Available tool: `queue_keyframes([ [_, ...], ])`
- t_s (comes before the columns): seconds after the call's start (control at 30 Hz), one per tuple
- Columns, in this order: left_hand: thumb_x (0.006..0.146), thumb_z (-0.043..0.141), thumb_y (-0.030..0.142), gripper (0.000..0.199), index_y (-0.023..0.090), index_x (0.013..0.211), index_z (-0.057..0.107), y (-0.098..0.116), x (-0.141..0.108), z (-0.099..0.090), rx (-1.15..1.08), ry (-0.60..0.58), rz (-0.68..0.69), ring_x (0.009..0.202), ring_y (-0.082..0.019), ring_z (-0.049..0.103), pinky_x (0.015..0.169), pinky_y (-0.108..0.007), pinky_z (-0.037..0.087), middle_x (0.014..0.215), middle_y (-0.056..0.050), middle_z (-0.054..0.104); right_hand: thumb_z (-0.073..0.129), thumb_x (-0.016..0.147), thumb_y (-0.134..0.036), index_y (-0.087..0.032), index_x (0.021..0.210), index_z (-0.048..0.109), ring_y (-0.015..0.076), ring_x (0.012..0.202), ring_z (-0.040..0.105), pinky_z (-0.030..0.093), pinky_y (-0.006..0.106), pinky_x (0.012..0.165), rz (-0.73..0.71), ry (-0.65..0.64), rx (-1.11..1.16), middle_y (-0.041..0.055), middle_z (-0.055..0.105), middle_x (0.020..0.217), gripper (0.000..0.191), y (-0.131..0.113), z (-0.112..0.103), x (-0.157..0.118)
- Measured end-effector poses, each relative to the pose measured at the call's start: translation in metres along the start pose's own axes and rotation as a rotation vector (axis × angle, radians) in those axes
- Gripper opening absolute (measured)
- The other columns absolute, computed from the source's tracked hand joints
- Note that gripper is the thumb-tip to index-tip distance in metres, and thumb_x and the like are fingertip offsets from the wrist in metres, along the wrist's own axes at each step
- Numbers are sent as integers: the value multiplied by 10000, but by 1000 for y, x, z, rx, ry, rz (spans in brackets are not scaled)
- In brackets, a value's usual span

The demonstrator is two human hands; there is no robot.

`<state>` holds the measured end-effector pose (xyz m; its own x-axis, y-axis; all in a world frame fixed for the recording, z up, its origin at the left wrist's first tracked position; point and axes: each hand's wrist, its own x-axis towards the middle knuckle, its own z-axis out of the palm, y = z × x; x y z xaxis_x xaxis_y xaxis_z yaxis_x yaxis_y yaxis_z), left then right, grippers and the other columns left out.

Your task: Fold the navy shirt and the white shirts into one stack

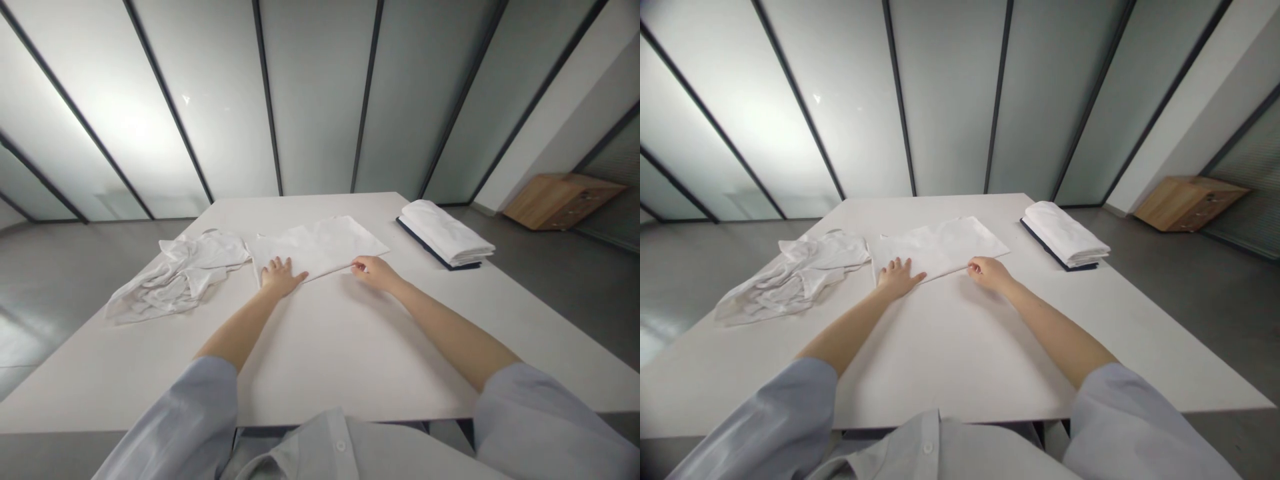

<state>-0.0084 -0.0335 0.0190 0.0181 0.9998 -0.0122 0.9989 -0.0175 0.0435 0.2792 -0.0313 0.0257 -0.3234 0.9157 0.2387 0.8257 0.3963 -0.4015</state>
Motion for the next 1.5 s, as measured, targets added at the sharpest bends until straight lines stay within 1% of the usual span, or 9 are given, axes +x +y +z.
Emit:
queue_keyframes([
  [0.1, 863, 346, 721, 863, 37, 1366, 502, 36, -3, -10, 48, -15, -45, 1220, -419, 516, 936, -466, 422, 1331, -315, 530, 534, 895, -355, -197, 995, 712, 197, 844, 649, 446, 259, 749, 16, -64, -22, 73, 733, 951, 258, -5, 12, 12],
  [0.23, 900, 370, 635, 649, 100, 1062, 701, 76, -23, -21, 100, -97, 221, 1027, -340, 644, 840, -401, 465, 1046, -226, 699, 442, 950, -373, -174, 1007, 692, 213, 997, 632, 437, 285, 866, 164, -16, -32, 111, 709, 1081, 324, 13, 22, 38],
  [0.4, 854, 469, 613, 559, 148, 1077, 686, 92, -49, -27, 83, -137, 548, 969, -320, 664, 819, -401, 474, 992, -178, 715, 497, 907, -361, -203, 1101, 661, 228, 1099, 616, 443, 300, 906, 383, -22, 74, 103, 678, 1196, 300, 42, 23, 63],
  [0.53, 884, 480, 531, 428, 242, 1159, 636, 67, -30, -29, -125, -116, 510, 995, -256, 648, 853, -351, 463, 981, -69, 726, 556, 843, -345, -183, 1101, 662, 241, 1083, 633, 462, 291, 871, 485, -16, 134, 118, 684, 1174, 323, 42, 24, 71],
  [0.7, 910, 454, 399, 381, 184, 1177, 620, 2, 15, -18, -245, 333, -15, 1147, -282, 560, 952, -391, 422, 1193, -140, 637, 515, 845, -427, -188, 944, 705, 283, 1016, 649, 465, 341, 850, 580, -24, 89, 121, 718, 1020, 321, 31, 27, 75],
  [0.8, 881, 472, 533, 491, 152, 1132, 653, -26, 27, -5, -221, 253, -189, 1210, -368, 502, 990, -484, 387, 1258, -194, 598, 533, 822, -409, -194, 877, 707, 260, 917, 661, 470, 315, 780, 586, -22, 132, 94, 720, 910, 282, 31, 26, 73],
  [1.1, 856, 566, 406, 373, 153, 1122, 633, -32, 37, 8, -475, 100, -96, 1126, -286, 599, 925, -355, 450, 1182, -148, 667, 592, 741, -320, -164, 892, 657, 179, 692, 619, 431, 233, 569, 576, 43, 507, 21, 666, 744, 226, 28, 22, 59],
  [1.4, 764, 652, 229, 887, 200, 1513, 179, -38, 44, 18, -1258, 38, -72, 880, -174, 676, 783, -310, 540, 1129, -103, 673, 576, 755, -270, -183, 1414, 429, 221, 1027, 644, 523, 278, 802, 559, 42, 657, 109, 606, 1310, 681, 27, 22, 56],
  [1.5, 758, 651, 246, 884, 257, 1521, 207, -39, 40, 16, -1511, -27, 18, 819, -154, 677, 766, -310, 549, 1058, -55, 694, 534, 773, -230, -215, 1462, 371, 208, 996, 662, 541, 307, 810, 477, -22, 760, 79, 631, 1279, 708, 27, 17, 51],
])
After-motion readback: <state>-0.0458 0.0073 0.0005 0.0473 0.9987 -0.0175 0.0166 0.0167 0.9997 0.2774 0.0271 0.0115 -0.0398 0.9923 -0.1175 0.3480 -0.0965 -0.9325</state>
